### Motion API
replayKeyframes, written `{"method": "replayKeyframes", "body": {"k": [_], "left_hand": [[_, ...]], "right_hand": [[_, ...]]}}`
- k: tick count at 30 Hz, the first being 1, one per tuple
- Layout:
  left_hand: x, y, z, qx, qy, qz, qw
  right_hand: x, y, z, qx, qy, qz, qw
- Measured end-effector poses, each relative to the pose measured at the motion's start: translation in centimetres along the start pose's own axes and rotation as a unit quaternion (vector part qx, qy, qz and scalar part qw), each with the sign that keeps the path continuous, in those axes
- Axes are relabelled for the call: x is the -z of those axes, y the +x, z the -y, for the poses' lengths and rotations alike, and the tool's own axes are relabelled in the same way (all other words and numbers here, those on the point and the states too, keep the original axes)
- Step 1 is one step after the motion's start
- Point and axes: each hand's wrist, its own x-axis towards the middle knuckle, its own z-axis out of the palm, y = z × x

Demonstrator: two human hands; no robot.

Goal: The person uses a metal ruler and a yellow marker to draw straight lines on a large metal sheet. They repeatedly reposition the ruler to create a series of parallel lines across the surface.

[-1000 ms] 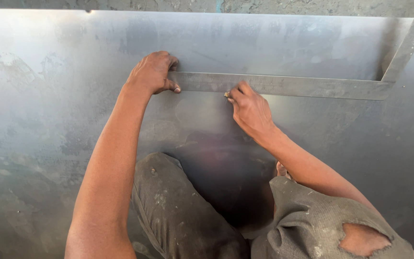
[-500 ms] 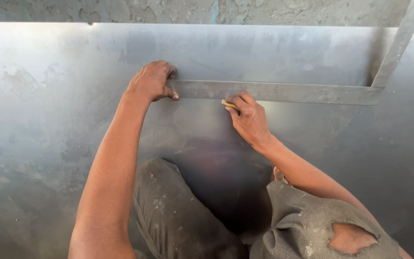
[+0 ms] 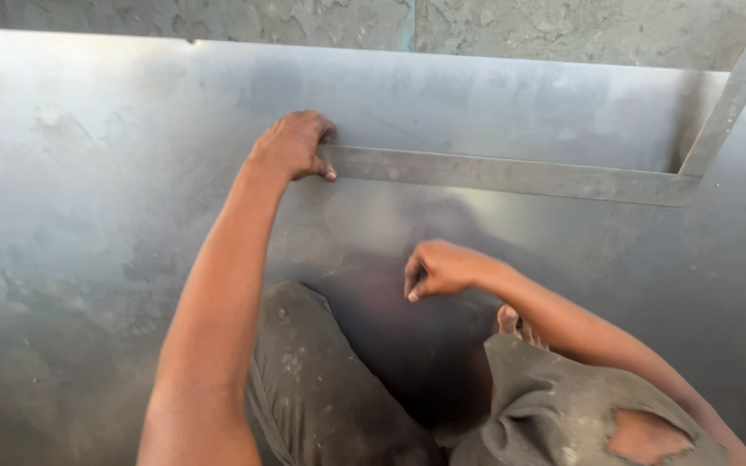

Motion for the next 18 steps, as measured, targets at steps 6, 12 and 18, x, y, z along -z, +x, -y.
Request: {"method": "replayKeyframes", "body": {"k": [6,12,18], "left_hand": [[0.5,0.4,-0.1,-0.006,0.011,-0.009,1.0],[1.1,-0.2,-1.0,0.054,-0.013,0.021,0.998],[1.4,-0.6,-1.5,0.051,-0.003,0.022,0.998]], "right_hand": [[0.4,0.2,0.5,0.051,-0.001,-0.437,0.898],[0.6,1.4,0.5,0.084,-0.021,-0.475,0.876],[0.7,1.8,0.7,0.098,-0.016,-0.485,0.869]]}}
